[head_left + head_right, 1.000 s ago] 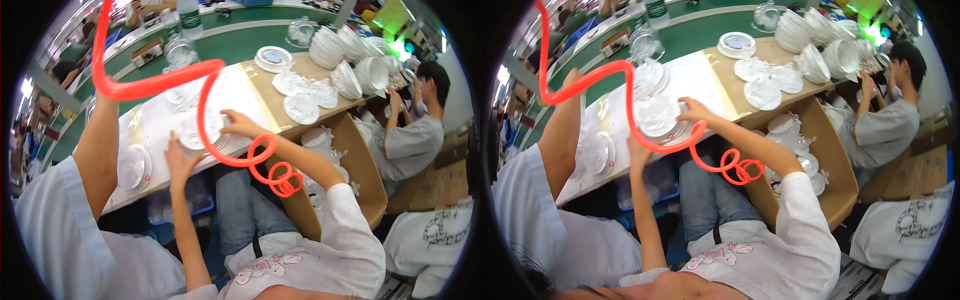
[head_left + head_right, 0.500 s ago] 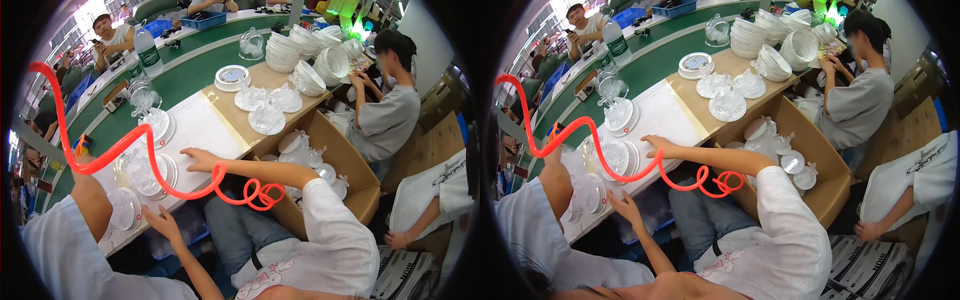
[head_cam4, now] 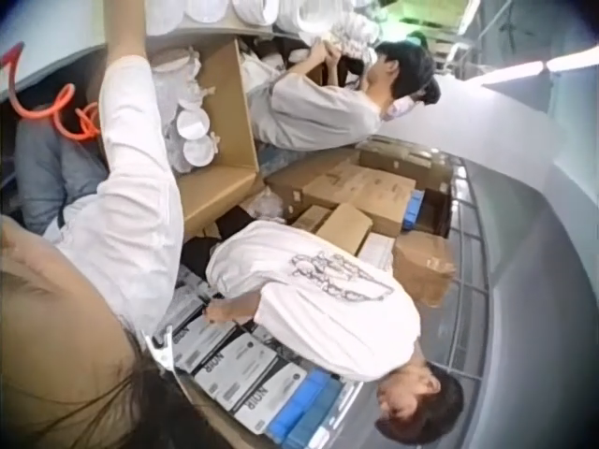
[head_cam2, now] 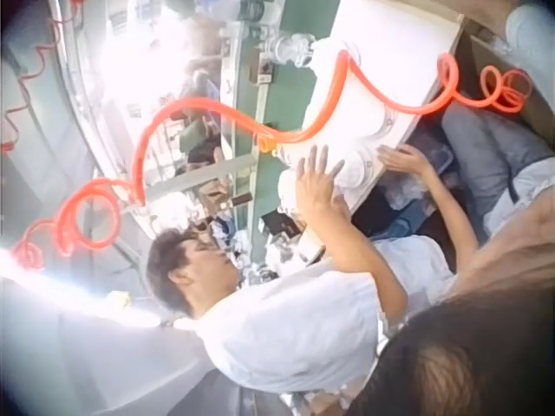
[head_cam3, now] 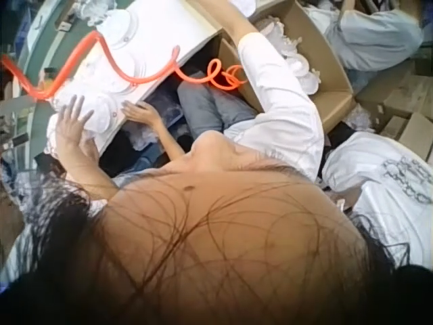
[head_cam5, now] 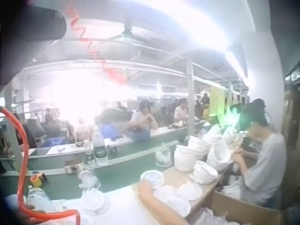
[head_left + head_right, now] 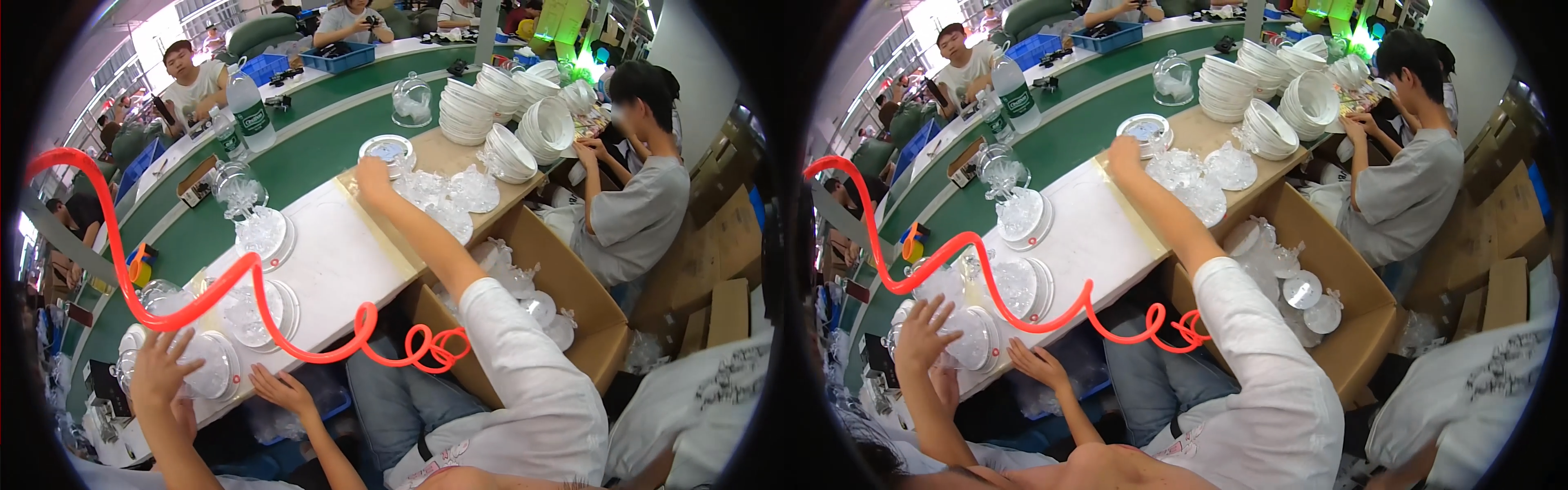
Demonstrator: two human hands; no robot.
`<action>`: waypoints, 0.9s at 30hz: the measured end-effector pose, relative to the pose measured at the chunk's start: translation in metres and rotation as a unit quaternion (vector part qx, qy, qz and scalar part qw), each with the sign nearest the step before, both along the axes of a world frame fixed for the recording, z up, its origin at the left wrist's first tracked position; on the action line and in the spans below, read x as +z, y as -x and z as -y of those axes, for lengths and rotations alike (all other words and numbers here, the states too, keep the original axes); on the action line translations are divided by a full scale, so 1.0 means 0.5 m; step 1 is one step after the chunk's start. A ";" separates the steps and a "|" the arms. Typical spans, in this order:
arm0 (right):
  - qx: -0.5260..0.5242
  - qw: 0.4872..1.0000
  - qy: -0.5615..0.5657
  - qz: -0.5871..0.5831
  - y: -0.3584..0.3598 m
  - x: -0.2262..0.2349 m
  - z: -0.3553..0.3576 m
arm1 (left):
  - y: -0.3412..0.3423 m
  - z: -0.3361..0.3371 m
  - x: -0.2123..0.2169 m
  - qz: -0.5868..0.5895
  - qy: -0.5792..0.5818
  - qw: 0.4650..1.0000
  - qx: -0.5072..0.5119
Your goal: Assembling decorative glass dome lights by placing internal components on bases and covering them with glass lids on a factory assembly line.
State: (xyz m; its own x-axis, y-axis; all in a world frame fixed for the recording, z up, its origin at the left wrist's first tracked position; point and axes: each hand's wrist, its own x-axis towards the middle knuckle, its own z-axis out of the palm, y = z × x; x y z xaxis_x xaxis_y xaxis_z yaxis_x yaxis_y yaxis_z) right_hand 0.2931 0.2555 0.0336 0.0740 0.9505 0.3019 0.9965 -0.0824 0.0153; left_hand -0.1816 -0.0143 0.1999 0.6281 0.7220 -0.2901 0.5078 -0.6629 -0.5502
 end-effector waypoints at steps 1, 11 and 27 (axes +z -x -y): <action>-0.028 0.999 -0.006 0.038 0.007 -0.018 -0.005 | -0.021 0.019 0.000 0.031 -0.002 0.999 0.004; 0.072 0.992 -0.099 0.020 -0.011 -0.051 -0.055 | -0.028 0.068 -0.032 0.183 0.009 0.966 0.181; 0.031 0.997 0.000 -0.073 -0.011 -0.023 -0.060 | -0.092 0.076 0.004 0.232 -0.032 0.947 0.218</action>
State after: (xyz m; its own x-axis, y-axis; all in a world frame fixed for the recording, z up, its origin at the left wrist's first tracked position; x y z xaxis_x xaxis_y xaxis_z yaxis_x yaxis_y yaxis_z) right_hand 0.2986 0.2857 0.0222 0.0589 0.9546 0.2920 0.9912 -0.0212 -0.1306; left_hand -0.1357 -0.0524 0.2018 0.3146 0.9492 -0.0026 0.9229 -0.3065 -0.2331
